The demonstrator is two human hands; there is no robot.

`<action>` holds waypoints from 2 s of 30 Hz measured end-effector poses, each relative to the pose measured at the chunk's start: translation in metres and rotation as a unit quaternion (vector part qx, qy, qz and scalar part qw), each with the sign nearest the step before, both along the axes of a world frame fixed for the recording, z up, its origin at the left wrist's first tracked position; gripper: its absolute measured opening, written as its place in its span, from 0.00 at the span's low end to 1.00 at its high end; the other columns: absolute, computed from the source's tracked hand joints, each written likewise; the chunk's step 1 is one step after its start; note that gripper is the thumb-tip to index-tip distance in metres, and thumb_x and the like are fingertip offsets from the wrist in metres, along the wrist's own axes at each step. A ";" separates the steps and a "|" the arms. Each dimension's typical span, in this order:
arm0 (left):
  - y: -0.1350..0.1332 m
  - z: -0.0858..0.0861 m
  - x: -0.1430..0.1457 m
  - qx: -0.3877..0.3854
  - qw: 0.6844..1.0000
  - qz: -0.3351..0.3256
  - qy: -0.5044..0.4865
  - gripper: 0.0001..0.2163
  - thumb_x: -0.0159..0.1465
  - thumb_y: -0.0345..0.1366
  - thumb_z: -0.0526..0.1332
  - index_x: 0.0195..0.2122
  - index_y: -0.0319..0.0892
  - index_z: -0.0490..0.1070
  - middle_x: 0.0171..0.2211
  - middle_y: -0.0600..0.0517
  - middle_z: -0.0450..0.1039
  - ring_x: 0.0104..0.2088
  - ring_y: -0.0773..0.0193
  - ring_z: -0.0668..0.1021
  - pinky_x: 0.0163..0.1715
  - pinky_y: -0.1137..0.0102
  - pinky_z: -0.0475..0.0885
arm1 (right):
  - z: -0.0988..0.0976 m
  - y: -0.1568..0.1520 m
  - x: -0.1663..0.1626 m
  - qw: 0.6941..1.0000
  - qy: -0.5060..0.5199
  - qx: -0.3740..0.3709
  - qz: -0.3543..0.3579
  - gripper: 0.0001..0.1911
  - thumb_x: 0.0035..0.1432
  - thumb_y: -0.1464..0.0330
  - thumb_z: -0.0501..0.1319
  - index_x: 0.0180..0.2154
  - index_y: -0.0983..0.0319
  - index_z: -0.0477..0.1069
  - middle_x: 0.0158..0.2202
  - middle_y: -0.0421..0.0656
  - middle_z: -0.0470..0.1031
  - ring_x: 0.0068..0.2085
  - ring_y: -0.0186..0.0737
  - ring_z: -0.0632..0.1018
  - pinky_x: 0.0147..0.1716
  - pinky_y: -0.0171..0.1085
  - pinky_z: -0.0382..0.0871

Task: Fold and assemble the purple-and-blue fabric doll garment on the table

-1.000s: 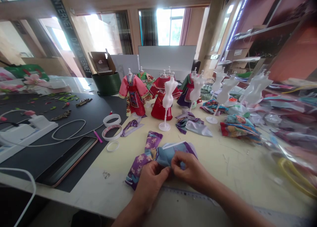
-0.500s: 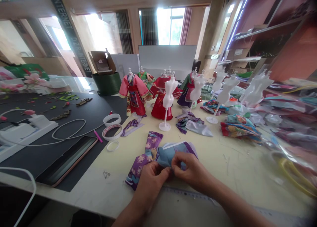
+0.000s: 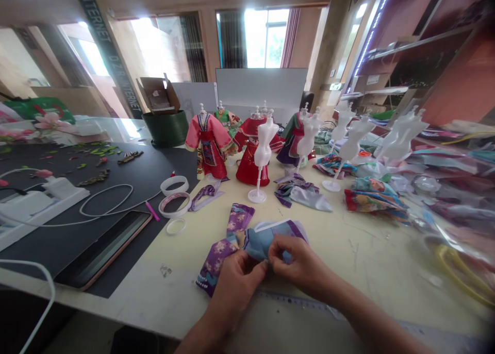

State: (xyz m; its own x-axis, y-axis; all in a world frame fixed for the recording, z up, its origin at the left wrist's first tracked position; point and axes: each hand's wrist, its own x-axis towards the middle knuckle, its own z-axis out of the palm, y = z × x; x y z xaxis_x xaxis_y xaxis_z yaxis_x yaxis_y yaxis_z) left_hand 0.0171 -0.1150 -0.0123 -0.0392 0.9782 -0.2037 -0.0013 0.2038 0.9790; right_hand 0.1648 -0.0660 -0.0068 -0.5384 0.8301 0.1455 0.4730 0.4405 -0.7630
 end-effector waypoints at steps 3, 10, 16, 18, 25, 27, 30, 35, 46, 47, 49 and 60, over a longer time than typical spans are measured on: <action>0.000 -0.001 0.000 0.011 1.000 -0.007 0.028 0.07 0.53 0.33 0.61 0.32 0.37 0.75 0.26 0.51 0.76 0.32 0.61 0.75 0.30 0.73 0.67 | -0.001 -0.001 0.000 1.000 -0.008 0.002 0.001 0.06 0.48 0.75 0.54 0.22 0.62 0.64 0.23 0.37 0.69 0.26 0.31 0.68 0.25 0.30 0.59; -0.001 0.001 -0.002 0.000 1.000 -0.015 0.021 0.07 0.52 0.31 0.60 0.31 0.37 0.76 0.24 0.53 0.75 0.29 0.63 0.74 0.29 0.74 0.66 | 0.001 -0.001 0.000 1.000 -0.009 -0.010 0.008 0.05 0.46 0.76 0.54 0.21 0.63 0.64 0.22 0.37 0.68 0.26 0.31 0.67 0.25 0.30 0.59; 0.000 0.003 -0.001 -0.037 0.999 0.009 -0.025 0.05 0.52 0.33 0.60 0.27 0.38 0.75 0.23 0.54 0.75 0.28 0.65 0.73 0.31 0.74 0.66 | 0.008 0.001 0.002 0.999 0.005 -0.032 0.007 0.05 0.47 0.75 0.54 0.21 0.62 0.63 0.22 0.37 0.67 0.26 0.32 0.67 0.25 0.31 0.60; 0.000 0.003 -0.001 -0.044 0.998 0.018 -0.043 0.05 0.52 0.35 0.61 0.25 0.39 0.73 0.23 0.54 0.74 0.28 0.66 0.73 0.31 0.74 0.66 | 0.008 0.001 0.002 0.999 0.009 -0.031 0.008 0.06 0.46 0.76 0.54 0.21 0.62 0.63 0.22 0.37 0.67 0.26 0.32 0.67 0.26 0.31 0.60; -0.001 0.002 -0.002 -0.071 0.992 0.026 -0.098 0.08 0.52 0.39 0.63 0.22 0.39 0.70 0.21 0.55 0.72 0.27 0.66 0.72 0.31 0.74 0.65 | 0.004 0.001 0.001 1.000 0.020 -0.013 0.002 0.05 0.49 0.74 0.55 0.23 0.62 0.65 0.24 0.37 0.68 0.27 0.32 0.69 0.27 0.31 0.61; 0.000 0.000 -0.002 -0.072 0.991 0.040 -0.107 0.09 0.52 0.40 0.64 0.23 0.39 0.70 0.21 0.55 0.72 0.27 0.66 0.72 0.30 0.74 0.65 | 0.004 0.000 0.000 0.999 0.029 0.021 -0.025 0.04 0.50 0.73 0.56 0.25 0.62 0.65 0.25 0.38 0.69 0.29 0.33 0.69 0.28 0.32 0.62; 0.001 -0.002 -0.002 -0.067 0.990 0.056 -0.114 0.09 0.51 0.41 0.64 0.23 0.39 0.71 0.21 0.55 0.72 0.26 0.67 0.72 0.30 0.74 0.65 | 0.005 -0.004 0.000 0.997 0.030 0.054 -0.056 0.05 0.52 0.72 0.56 0.24 0.62 0.65 0.24 0.38 0.68 0.27 0.32 0.68 0.27 0.32 0.60; 0.001 0.001 -0.001 -0.069 0.988 0.042 -0.130 0.11 0.49 0.41 0.65 0.23 0.38 0.72 0.22 0.54 0.73 0.26 0.66 0.73 0.30 0.74 0.66 | 0.002 -0.009 -0.003 0.999 0.009 -0.022 -0.026 0.09 0.53 0.71 0.54 0.22 0.63 0.66 0.20 0.37 0.66 0.24 0.30 0.65 0.22 0.31 0.57; -0.003 0.006 0.001 -0.038 0.996 0.041 -0.075 0.08 0.52 0.38 0.63 0.27 0.38 0.75 0.23 0.52 0.76 0.28 0.63 0.76 0.31 0.73 0.68 | -0.001 -0.005 -0.004 0.978 0.068 -0.195 -0.036 0.08 0.51 0.70 0.56 0.23 0.64 0.70 0.20 0.39 0.72 0.23 0.32 0.71 0.21 0.30 0.61; -0.003 0.006 0.001 -0.038 0.996 0.042 -0.069 0.08 0.52 0.38 0.63 0.27 0.38 0.75 0.24 0.52 0.76 0.29 0.63 0.76 0.31 0.73 0.69 | -0.002 -0.005 -0.004 0.975 0.073 -0.206 -0.037 0.08 0.51 0.70 0.56 0.24 0.64 0.71 0.20 0.40 0.72 0.23 0.32 0.71 0.21 0.30 0.61; -0.004 0.006 0.001 -0.043 0.996 0.045 -0.066 0.08 0.52 0.38 0.64 0.28 0.38 0.76 0.24 0.52 0.77 0.29 0.63 0.76 0.31 0.73 0.69 | -0.004 -0.004 -0.004 0.973 0.080 -0.213 -0.043 0.08 0.52 0.70 0.57 0.24 0.65 0.72 0.21 0.40 0.73 0.23 0.33 0.72 0.22 0.30 0.63; -0.001 0.008 0.003 -0.062 0.987 0.084 -0.123 0.09 0.52 0.39 0.64 0.27 0.38 0.74 0.25 0.51 0.77 0.30 0.63 0.77 0.32 0.73 0.69 | -0.010 -0.005 -0.011 0.993 0.048 -0.064 -0.087 0.06 0.53 0.70 0.56 0.26 0.63 0.69 0.24 0.39 0.72 0.27 0.34 0.71 0.26 0.32 0.62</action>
State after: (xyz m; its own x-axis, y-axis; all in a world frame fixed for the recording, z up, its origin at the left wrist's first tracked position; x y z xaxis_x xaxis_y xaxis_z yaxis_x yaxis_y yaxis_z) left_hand 0.0197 -0.1162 -0.0042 -0.1331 0.9294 -0.3441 -0.2792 0.2980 0.9128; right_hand 0.1542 -0.0710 -0.0164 -0.3733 0.9245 0.0773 0.4552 0.2551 -0.8530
